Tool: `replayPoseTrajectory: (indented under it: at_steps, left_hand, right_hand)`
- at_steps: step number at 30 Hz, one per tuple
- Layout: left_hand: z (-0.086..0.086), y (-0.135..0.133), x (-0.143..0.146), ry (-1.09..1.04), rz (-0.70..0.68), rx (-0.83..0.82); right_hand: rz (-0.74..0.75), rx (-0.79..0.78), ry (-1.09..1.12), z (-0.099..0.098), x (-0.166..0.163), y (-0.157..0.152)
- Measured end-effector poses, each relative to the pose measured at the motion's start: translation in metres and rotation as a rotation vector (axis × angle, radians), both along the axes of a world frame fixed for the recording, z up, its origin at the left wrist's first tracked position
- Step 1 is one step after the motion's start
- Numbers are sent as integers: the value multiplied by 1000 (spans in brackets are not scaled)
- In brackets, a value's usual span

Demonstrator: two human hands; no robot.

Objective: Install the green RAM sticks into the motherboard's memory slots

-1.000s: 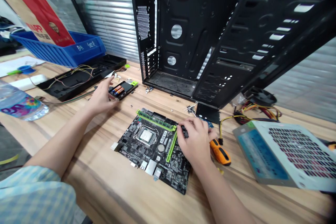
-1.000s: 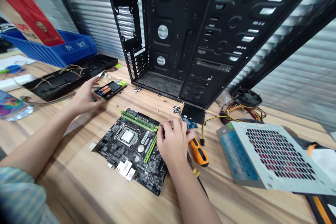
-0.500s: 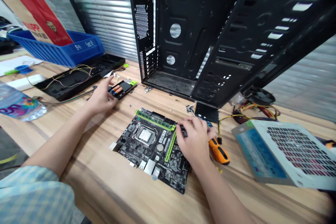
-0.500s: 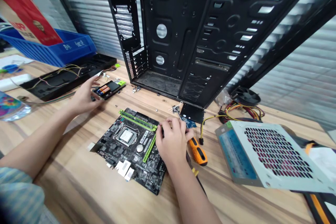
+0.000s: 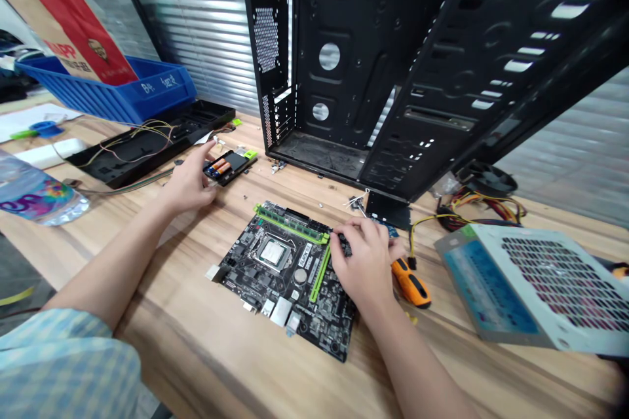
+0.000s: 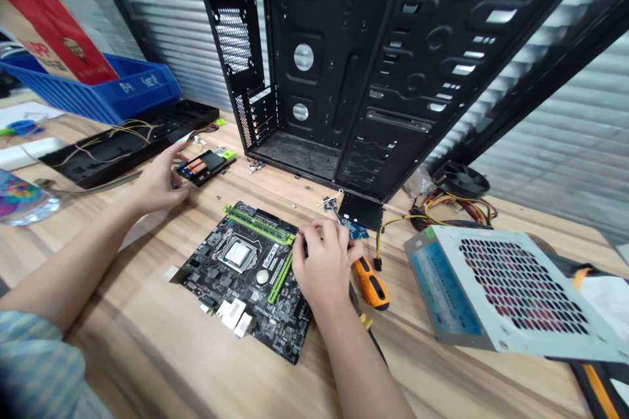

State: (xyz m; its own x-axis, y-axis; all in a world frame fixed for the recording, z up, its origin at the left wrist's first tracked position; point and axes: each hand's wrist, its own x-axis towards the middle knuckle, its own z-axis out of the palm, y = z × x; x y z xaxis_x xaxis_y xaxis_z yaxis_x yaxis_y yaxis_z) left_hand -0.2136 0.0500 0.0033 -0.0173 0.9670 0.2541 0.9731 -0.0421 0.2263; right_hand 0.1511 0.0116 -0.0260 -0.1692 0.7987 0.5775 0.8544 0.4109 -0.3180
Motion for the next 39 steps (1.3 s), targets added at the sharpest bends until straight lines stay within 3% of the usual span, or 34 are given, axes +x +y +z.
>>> replayPoseTrajectory:
  at_steps: [15,23,39]
  left_hand:
    - [4,-2,2,44,61,34]
    - [0,1,0,49,269,78]
    - [-10,5,-1,126,59,8]
  right_hand:
    - [-6,-4,-6,1,-1,-1]
    - [-11,-7,-1,2,-1,-1]
    - [-7,-14,6,2,0,-1]
